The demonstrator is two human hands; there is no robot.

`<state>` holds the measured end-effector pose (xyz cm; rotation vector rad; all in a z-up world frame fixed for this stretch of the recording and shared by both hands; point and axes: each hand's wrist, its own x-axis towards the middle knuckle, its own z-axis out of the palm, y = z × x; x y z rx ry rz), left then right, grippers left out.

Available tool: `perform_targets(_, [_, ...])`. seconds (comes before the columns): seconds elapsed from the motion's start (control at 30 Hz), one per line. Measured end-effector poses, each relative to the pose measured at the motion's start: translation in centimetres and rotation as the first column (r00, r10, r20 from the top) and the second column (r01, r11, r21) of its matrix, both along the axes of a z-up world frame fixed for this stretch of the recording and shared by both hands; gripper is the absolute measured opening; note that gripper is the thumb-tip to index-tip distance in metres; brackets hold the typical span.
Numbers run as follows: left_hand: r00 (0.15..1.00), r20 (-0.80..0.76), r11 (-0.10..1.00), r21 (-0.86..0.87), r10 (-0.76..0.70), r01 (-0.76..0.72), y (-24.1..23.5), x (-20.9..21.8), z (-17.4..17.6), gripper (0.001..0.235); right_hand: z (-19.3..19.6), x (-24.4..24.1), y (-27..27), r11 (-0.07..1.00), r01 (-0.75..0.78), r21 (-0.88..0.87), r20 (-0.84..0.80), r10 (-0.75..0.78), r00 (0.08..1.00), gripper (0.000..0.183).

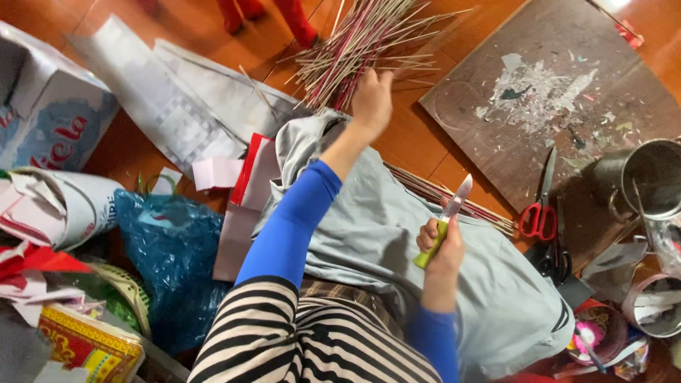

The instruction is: Shaving thin wooden sticks with a small knife to prepare them for a manual craft.

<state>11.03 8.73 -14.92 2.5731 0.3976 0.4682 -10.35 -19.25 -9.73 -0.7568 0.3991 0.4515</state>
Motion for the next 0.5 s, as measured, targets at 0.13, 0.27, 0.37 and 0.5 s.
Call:
perform_targets(0.13, [0.978,0.04,0.973,-0.116,0.203,-0.197,6.0,3.0,-0.7,0.023,0.8,0.1,0.7,0.999,-0.01,-0.053,0.022,0.011,1.0,0.046])
perform_targets(0.27, [0.973,0.17,0.976,0.123,0.156,-0.178,12.9,0.8,-0.4,0.012,0.5,0.3,0.2,1.0,-0.008,-0.023,0.005,0.008,1.0,0.045])
perform_targets(0.37, [0.933,0.178,0.949,-0.025,0.313,-0.314,18.4,-3.9,-1.4,0.006,0.0,0.8,-0.2,1.0,-0.009,0.023,-0.012,0.01,1.0,0.044])
perform_targets(0.5, [0.801,0.003,0.797,-0.099,0.599,-0.596,24.4,-10.8,-7.9,0.016,-0.3,0.6,0.3,0.999,-0.01,-0.033,-0.023,0.009,1.0,0.044])
